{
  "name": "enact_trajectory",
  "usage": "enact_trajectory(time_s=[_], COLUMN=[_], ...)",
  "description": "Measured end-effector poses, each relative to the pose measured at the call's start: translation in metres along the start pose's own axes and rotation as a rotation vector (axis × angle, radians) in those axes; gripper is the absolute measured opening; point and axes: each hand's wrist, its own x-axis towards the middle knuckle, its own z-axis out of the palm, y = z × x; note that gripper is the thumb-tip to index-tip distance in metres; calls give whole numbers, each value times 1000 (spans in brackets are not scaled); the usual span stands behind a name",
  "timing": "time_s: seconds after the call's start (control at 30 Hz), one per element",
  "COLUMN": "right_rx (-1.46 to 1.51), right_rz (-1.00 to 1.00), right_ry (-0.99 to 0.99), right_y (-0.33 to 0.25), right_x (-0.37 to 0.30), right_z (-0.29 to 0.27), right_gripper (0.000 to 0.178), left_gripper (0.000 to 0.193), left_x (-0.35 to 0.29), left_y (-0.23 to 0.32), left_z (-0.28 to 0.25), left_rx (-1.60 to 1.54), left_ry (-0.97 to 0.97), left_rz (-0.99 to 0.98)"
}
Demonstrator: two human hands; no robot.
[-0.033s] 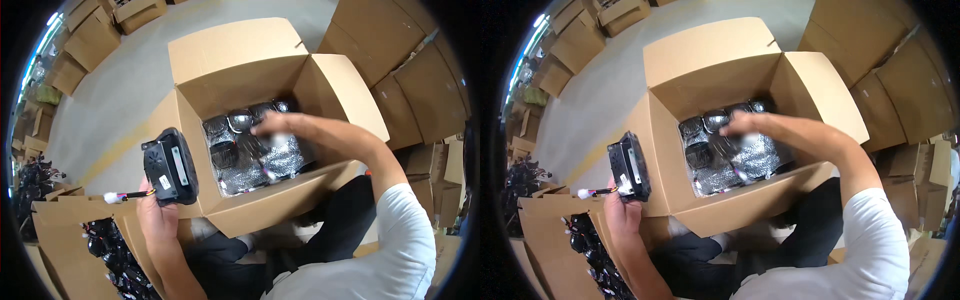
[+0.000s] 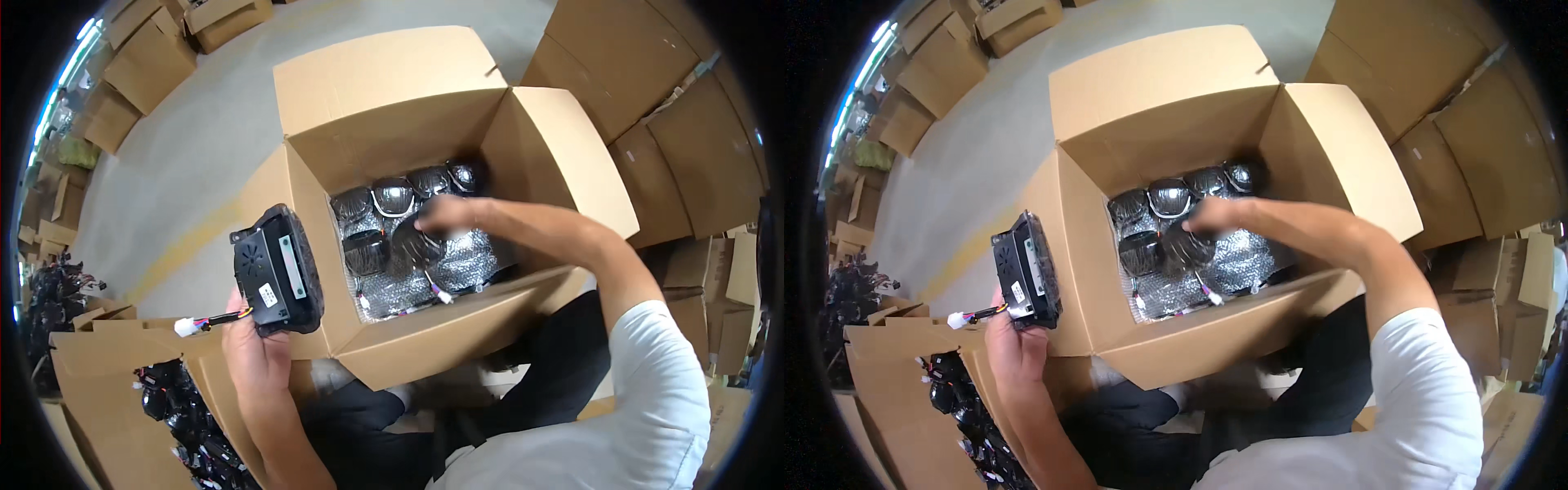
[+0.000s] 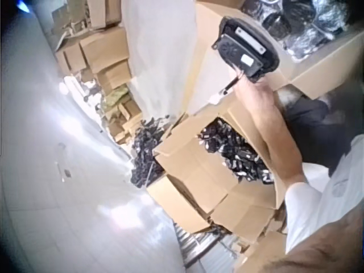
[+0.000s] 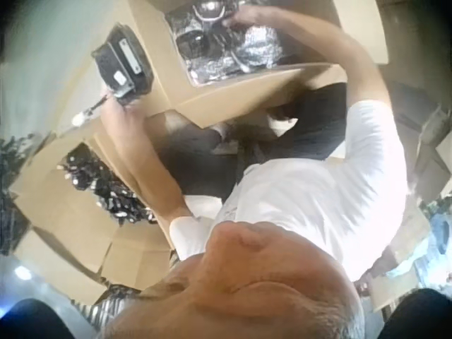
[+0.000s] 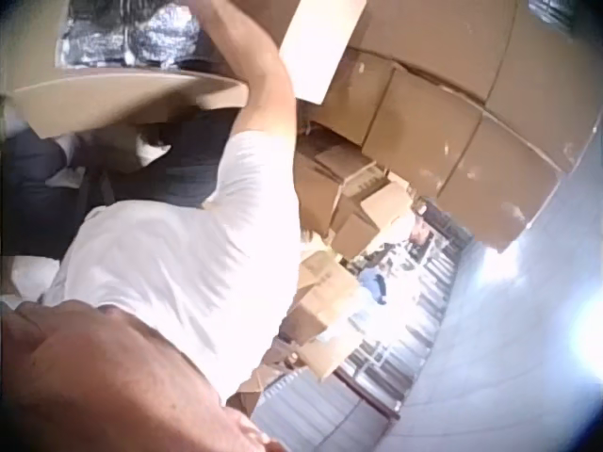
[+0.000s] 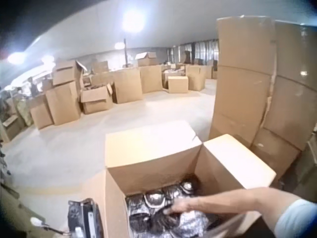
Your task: The person sits on the floor in a warehouse and packs small black electronic devices into a cardboard box. They place bubble wrap at the bottom of the box, then transfer the devices one by one from a large source box into the destination box, arranging them in rows.
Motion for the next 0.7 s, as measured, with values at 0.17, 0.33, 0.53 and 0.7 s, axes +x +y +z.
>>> enact_trajectory(time_s=[0.17,0.33,0.53,0.7], right_rx=[474,-668,-418,-55], right_rz=[78,-227,-1102,-511], right_ry=[65,383,-335,-409], right_y=[115,76,-131,-131], right_x=[91,77,-96,-107], right_z=[13,20,56,35], right_gripper=[55,81,100,61], left_gripper=[36,34,48,60], left_x=[9,10,14,3], left_y=[-12,-20,-35,-28], left_z=[22,16,19,47], left_rx=[78,26,-138,11], left_ry=[68,44,-344,-95], left_rz=[-73,-146,-455,-519])
